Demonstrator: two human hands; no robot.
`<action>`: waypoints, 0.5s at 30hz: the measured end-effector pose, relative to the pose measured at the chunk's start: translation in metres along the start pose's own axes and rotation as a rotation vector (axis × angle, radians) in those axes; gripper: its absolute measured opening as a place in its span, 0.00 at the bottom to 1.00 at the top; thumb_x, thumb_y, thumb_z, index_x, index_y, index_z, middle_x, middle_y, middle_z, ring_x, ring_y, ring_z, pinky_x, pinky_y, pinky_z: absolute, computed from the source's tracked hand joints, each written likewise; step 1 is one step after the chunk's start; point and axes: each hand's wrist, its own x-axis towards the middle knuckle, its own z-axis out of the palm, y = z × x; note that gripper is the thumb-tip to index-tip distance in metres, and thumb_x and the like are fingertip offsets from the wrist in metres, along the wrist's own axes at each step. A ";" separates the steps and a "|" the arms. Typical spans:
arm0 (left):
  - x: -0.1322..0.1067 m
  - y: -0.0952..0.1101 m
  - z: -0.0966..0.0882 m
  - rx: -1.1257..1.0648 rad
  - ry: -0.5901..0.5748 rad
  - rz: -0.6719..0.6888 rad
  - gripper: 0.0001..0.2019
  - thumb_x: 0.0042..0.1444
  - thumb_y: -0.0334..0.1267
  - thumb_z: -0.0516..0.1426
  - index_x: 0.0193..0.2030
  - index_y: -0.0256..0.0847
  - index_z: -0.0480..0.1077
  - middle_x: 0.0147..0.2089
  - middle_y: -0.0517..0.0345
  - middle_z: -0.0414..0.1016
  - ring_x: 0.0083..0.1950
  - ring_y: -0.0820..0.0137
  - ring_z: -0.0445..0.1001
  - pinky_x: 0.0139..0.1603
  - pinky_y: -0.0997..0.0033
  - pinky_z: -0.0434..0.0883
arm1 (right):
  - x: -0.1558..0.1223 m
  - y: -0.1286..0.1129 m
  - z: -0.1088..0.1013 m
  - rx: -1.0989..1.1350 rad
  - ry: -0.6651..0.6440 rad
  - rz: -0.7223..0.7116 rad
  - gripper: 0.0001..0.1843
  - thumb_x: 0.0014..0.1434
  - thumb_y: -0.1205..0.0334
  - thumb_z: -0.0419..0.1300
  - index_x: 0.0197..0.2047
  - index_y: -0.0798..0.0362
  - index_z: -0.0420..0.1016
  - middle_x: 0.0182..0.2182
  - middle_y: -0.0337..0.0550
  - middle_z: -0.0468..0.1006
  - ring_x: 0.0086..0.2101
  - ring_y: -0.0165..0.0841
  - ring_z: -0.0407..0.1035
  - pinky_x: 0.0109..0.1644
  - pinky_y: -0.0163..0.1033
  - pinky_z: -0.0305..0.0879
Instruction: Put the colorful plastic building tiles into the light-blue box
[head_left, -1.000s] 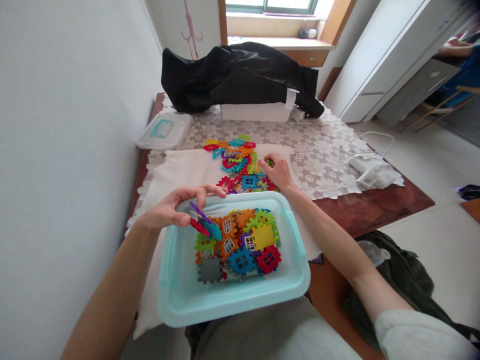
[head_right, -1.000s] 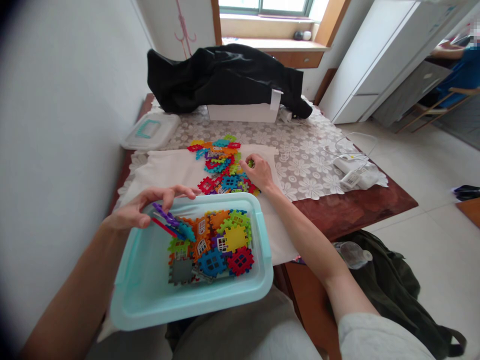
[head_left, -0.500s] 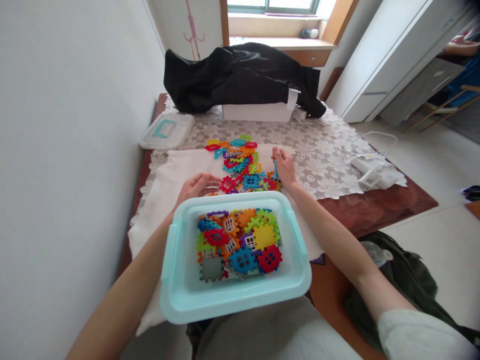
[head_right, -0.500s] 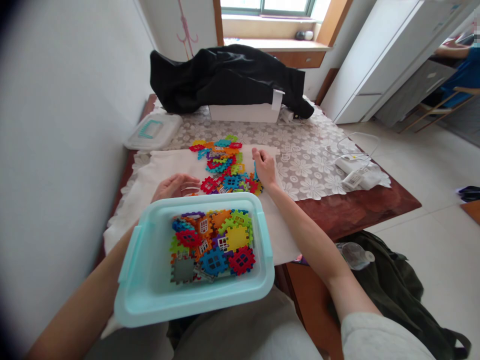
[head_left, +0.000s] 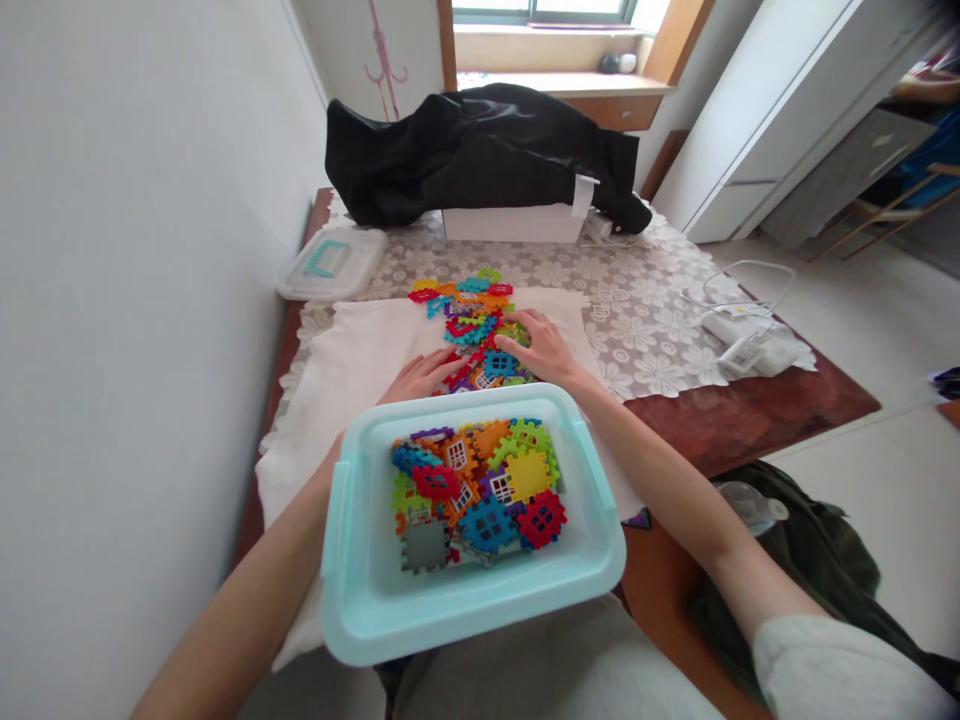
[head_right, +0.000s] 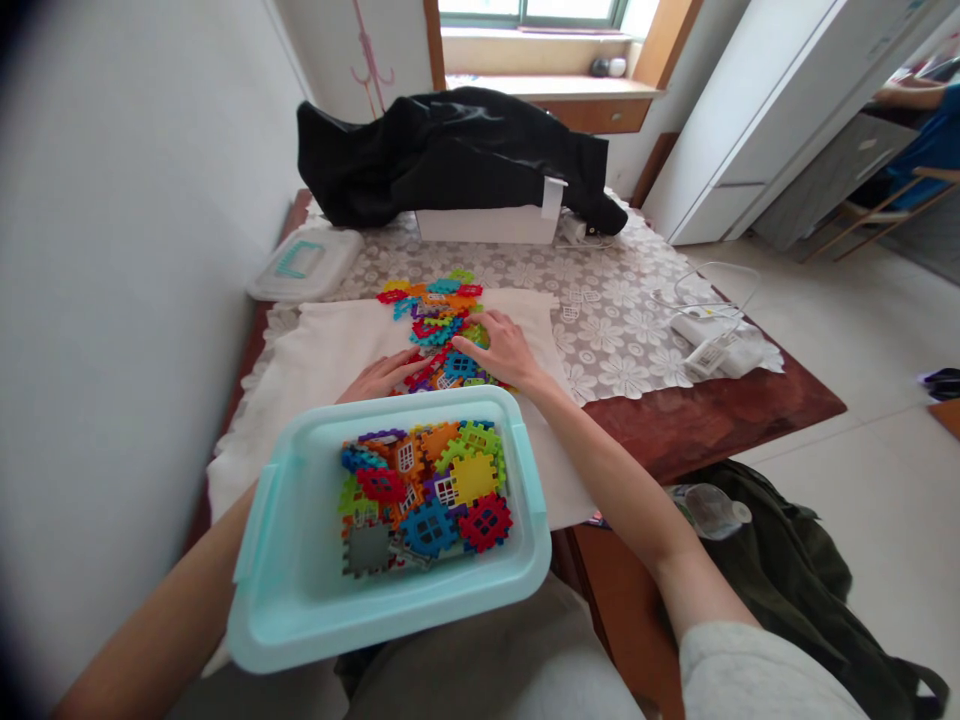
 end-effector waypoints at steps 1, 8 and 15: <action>0.000 0.001 0.000 -0.009 0.007 0.004 0.37 0.72 0.53 0.59 0.84 0.48 0.68 0.89 0.49 0.58 0.89 0.44 0.59 0.90 0.39 0.54 | -0.001 -0.001 -0.001 -0.031 -0.012 -0.011 0.27 0.75 0.36 0.63 0.65 0.44 0.82 0.66 0.52 0.83 0.66 0.50 0.75 0.75 0.56 0.67; -0.003 0.006 -0.001 -0.084 0.093 -0.011 0.40 0.71 0.58 0.60 0.86 0.47 0.66 0.89 0.48 0.59 0.86 0.45 0.64 0.87 0.46 0.62 | -0.002 0.008 -0.028 -0.193 -0.125 0.066 0.40 0.76 0.26 0.57 0.75 0.44 0.77 0.77 0.55 0.73 0.75 0.61 0.66 0.81 0.68 0.59; -0.007 0.008 -0.010 0.082 -0.040 0.032 0.41 0.71 0.52 0.61 0.88 0.49 0.62 0.90 0.47 0.54 0.89 0.42 0.58 0.88 0.42 0.58 | -0.016 0.033 -0.058 -0.279 -0.206 0.111 0.54 0.54 0.14 0.71 0.69 0.46 0.82 0.65 0.61 0.82 0.60 0.61 0.78 0.66 0.56 0.74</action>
